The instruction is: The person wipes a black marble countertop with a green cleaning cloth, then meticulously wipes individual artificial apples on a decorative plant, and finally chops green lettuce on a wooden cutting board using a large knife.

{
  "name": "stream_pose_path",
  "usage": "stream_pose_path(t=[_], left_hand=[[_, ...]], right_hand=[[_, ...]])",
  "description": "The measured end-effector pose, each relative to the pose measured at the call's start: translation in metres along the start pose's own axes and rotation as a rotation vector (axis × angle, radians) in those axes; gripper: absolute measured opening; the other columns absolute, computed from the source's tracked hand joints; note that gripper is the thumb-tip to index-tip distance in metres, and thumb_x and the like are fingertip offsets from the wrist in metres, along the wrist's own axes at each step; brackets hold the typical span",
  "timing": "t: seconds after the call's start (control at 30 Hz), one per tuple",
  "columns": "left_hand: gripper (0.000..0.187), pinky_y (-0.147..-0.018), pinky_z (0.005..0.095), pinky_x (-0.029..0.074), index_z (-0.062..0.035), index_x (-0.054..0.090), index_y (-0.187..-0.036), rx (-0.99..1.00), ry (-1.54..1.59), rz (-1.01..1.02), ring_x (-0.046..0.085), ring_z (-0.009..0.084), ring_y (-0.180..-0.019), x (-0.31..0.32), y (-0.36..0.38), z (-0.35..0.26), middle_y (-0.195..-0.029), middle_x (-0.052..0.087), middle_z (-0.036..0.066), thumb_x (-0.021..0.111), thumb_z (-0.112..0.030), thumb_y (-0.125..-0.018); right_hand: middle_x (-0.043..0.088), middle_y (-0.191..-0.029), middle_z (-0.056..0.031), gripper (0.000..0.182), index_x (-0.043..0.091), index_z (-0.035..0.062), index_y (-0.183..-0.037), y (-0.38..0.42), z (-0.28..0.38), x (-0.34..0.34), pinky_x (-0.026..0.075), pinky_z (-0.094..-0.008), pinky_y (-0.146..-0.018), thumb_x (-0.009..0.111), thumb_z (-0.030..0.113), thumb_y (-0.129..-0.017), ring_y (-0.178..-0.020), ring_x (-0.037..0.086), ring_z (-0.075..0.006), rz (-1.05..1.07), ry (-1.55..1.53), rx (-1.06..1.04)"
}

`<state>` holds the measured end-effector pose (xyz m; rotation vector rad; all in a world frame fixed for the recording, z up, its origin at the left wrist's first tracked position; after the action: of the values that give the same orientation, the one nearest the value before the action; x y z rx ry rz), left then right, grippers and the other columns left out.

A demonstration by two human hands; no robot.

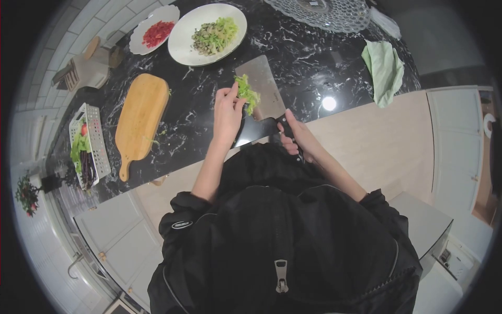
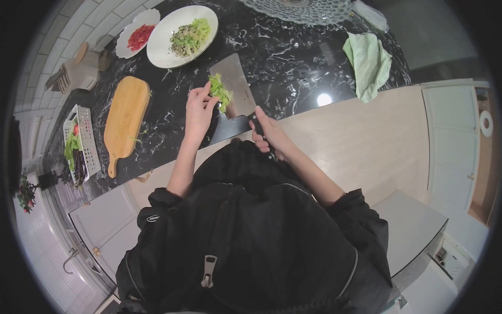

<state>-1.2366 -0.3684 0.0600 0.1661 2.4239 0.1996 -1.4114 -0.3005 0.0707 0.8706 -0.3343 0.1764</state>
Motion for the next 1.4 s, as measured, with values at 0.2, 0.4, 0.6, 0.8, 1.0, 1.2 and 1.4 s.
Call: stream_pose_path(t=[0.2, 0.4, 0.6, 0.8, 1.0, 1.2, 1.4], left_hand=[[0.039, -0.079, 0.0301, 0.041, 0.0019, 0.045, -0.127, 0.080, 0.009, 0.008, 0.054, 0.0181, -0.079, -0.004, -0.003, -0.018, -0.102, 0.045, 0.010, 0.050, -0.008, -0.090], [0.040, -0.089, 0.0347, 0.036, 0.0011, 0.045, -0.127, 0.243, 0.011, -0.056, 0.047, 0.0262, -0.099, -0.046, -0.037, -0.062, -0.107, 0.047, 0.016, 0.046, -0.015, -0.090], [0.034, -0.086, 0.0349, 0.039, -0.0029, 0.055, -0.118, 0.359, 0.129, -0.122, 0.051, 0.0252, -0.096, -0.071, -0.070, -0.078, -0.102, 0.057, 0.015, 0.052, -0.017, -0.088], [0.031, -0.085, 0.0359, 0.040, -0.0046, 0.058, -0.116, 0.378, 0.209, -0.084, 0.053, 0.0253, -0.095, -0.050, -0.077, -0.068, -0.103, 0.058, 0.014, 0.053, -0.018, -0.088], [0.031, -0.087, 0.0367, 0.042, -0.0036, 0.057, -0.116, 0.381, 0.188, -0.175, 0.053, 0.0246, -0.095, -0.067, -0.093, -0.084, -0.103, 0.059, 0.014, 0.054, -0.015, -0.087], [0.032, -0.088, 0.0316, 0.041, -0.0068, 0.060, -0.113, 0.340, 0.236, -0.258, 0.056, 0.0228, -0.101, -0.087, -0.141, -0.070, -0.113, 0.059, 0.013, 0.056, -0.018, -0.084], [0.033, -0.089, 0.0314, 0.042, -0.0035, 0.059, -0.114, 0.197, 0.232, -0.204, 0.055, 0.0240, -0.107, -0.087, -0.175, -0.045, -0.114, 0.059, 0.012, 0.054, -0.019, -0.086]], right_hand=[[0.021, -0.049, 0.0068, 0.051, 0.035, 0.0156, -0.076, 0.013, 0.006, 0.001, 0.013, -0.0141, -0.032, 0.033, 0.066, -0.084, -0.037, 0.016, -0.0009, 0.038, -0.142, 0.067], [0.025, -0.048, 0.0081, 0.047, 0.040, 0.0158, -0.075, 0.027, 0.063, 0.023, 0.014, -0.0146, -0.029, 0.031, 0.059, -0.088, -0.035, 0.019, 0.0000, 0.065, -0.092, -0.084], [0.023, -0.049, 0.0080, 0.044, 0.039, 0.0158, -0.078, 0.033, 0.091, 0.034, 0.014, -0.0149, -0.030, 0.031, 0.057, -0.090, -0.036, 0.017, -0.0006, 0.111, -0.091, -0.170], [0.023, -0.049, 0.0079, 0.045, 0.042, 0.0165, -0.077, 0.022, 0.079, 0.023, 0.012, -0.0145, -0.028, 0.033, 0.059, -0.088, -0.035, 0.016, -0.0005, 0.082, -0.175, -0.118], [0.022, -0.051, 0.0080, 0.044, 0.043, 0.0165, -0.078, 0.018, 0.106, 0.040, 0.010, -0.0153, -0.031, 0.036, 0.059, -0.088, -0.037, 0.016, -0.0002, 0.035, -0.114, -0.192], [0.026, -0.053, 0.0096, 0.040, 0.040, 0.0136, -0.077, -0.015, 0.150, 0.066, 0.014, -0.0152, -0.033, 0.035, 0.051, -0.092, -0.041, 0.019, -0.0001, 0.068, 0.041, -0.331], [0.031, -0.058, 0.0057, 0.039, 0.039, 0.0124, -0.080, -0.028, 0.170, 0.071, 0.023, -0.0166, -0.043, 0.033, 0.049, -0.092, -0.048, 0.025, -0.0035, -0.078, 0.450, -0.465]])
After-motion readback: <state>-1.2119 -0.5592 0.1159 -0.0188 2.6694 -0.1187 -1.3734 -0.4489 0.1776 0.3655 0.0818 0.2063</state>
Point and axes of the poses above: each hand's wrist, its own y-axis away from the middle knuckle, its own x-axis out of the palm, z = x × y, the point moved 1 cm from there along -y, towards the middle knuckle
